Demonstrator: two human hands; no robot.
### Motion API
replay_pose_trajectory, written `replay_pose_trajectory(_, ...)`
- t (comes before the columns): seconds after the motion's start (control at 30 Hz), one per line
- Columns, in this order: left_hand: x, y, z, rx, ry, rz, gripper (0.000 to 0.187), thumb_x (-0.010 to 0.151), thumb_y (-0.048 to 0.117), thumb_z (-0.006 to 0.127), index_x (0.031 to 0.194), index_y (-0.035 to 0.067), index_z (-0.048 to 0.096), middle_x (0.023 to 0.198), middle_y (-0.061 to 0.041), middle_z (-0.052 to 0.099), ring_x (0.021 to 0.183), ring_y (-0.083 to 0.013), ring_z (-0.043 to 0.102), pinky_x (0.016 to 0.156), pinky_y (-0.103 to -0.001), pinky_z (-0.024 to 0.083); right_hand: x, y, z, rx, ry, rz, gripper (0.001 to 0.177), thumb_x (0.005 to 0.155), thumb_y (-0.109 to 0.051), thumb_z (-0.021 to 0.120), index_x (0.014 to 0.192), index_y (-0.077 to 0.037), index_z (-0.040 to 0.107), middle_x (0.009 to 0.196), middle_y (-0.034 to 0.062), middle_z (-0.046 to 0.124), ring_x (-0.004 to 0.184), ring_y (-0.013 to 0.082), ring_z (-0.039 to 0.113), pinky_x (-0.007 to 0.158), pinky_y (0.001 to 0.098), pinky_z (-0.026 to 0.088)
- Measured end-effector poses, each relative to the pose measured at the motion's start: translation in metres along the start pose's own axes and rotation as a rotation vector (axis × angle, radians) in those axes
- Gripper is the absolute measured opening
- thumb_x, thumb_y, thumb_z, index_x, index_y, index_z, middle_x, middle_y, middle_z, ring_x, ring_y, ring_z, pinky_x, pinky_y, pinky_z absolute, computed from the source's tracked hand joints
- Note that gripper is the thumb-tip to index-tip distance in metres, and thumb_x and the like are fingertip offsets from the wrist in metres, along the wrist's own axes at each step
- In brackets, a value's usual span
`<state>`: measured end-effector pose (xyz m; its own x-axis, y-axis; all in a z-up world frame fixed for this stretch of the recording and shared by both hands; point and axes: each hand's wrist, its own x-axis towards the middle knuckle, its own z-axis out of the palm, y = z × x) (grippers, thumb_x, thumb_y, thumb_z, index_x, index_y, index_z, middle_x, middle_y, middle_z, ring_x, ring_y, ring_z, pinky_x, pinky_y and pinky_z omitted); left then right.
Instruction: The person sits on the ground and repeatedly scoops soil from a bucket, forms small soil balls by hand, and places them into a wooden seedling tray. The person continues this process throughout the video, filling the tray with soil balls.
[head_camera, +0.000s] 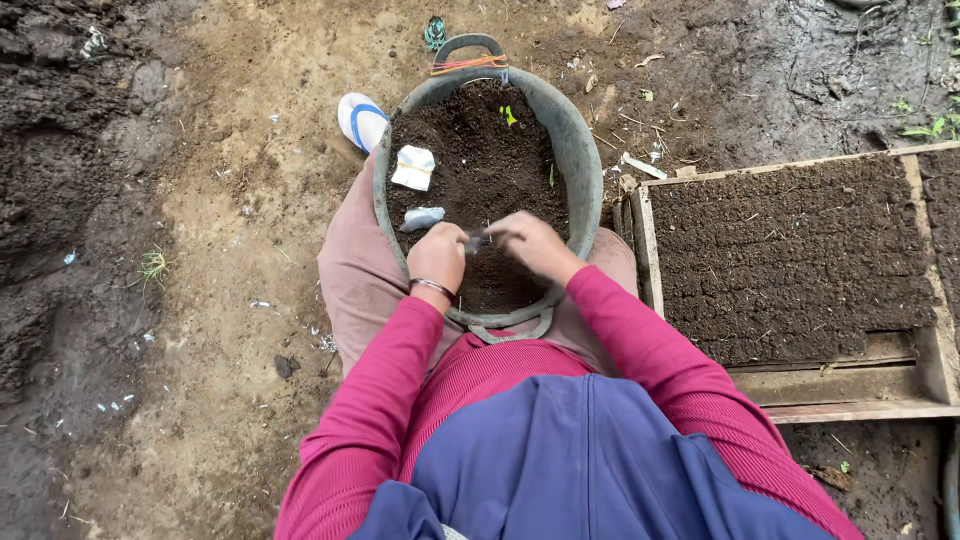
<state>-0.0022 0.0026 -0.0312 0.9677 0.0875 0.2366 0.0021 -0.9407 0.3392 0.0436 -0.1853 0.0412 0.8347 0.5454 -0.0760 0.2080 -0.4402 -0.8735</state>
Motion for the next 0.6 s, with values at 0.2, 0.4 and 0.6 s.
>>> replay_pose_trajectory(0.2, 0.023, 0.024, -0.036, -0.197, 0.182, 0.137, 0.016, 0.075, 0.016, 0.059, 0.088, 0.023, 0.066, 0.097, 0.012, 0.062, 0.097, -0.0060, 0.061, 0.080, -0.019, 0.052, -0.019, -0.001, 0.028, -0.767, -0.203, 0.307, 0.066, 0.085, -0.065, 0.045, 0.117, -0.008, 0.053, 0.115, 0.0199, 0.051, 0.109, 0.0407, 0.049, 0.086, 0.0517, 0.046)
replay_pose_trajectory(0.4, 0.006, 0.033, -0.015, -0.170, -0.030, 0.074, 0.020, 0.076, 0.021, 0.057, 0.093, 0.024, 0.065, 0.103, 0.013, 0.056, 0.092, -0.0094, 0.063, 0.076, -0.024, 0.055, -0.027, 0.055, 0.049, -0.675, -0.196, 0.200, 0.030, 0.075, -0.032, 0.065, 0.098, -0.014, 0.056, 0.088, 0.0110, 0.055, 0.080, 0.0370, 0.064, 0.063, 0.0473, 0.055)
replay_pose_trajectory(0.6, -0.020, 0.036, 0.021, -0.084, -0.263, -0.017, 0.019, 0.073, 0.024, 0.058, 0.090, 0.019, 0.064, 0.104, 0.007, 0.057, 0.087, -0.0180, 0.066, 0.074, -0.031, 0.058, 0.008, -0.005, 0.013, 1.101, 0.163, 0.637, 0.009, 0.081, -0.009, 0.064, 0.083, -0.005, 0.056, 0.073, 0.0139, 0.063, 0.057, 0.0228, 0.064, 0.036, 0.0224, 0.045)
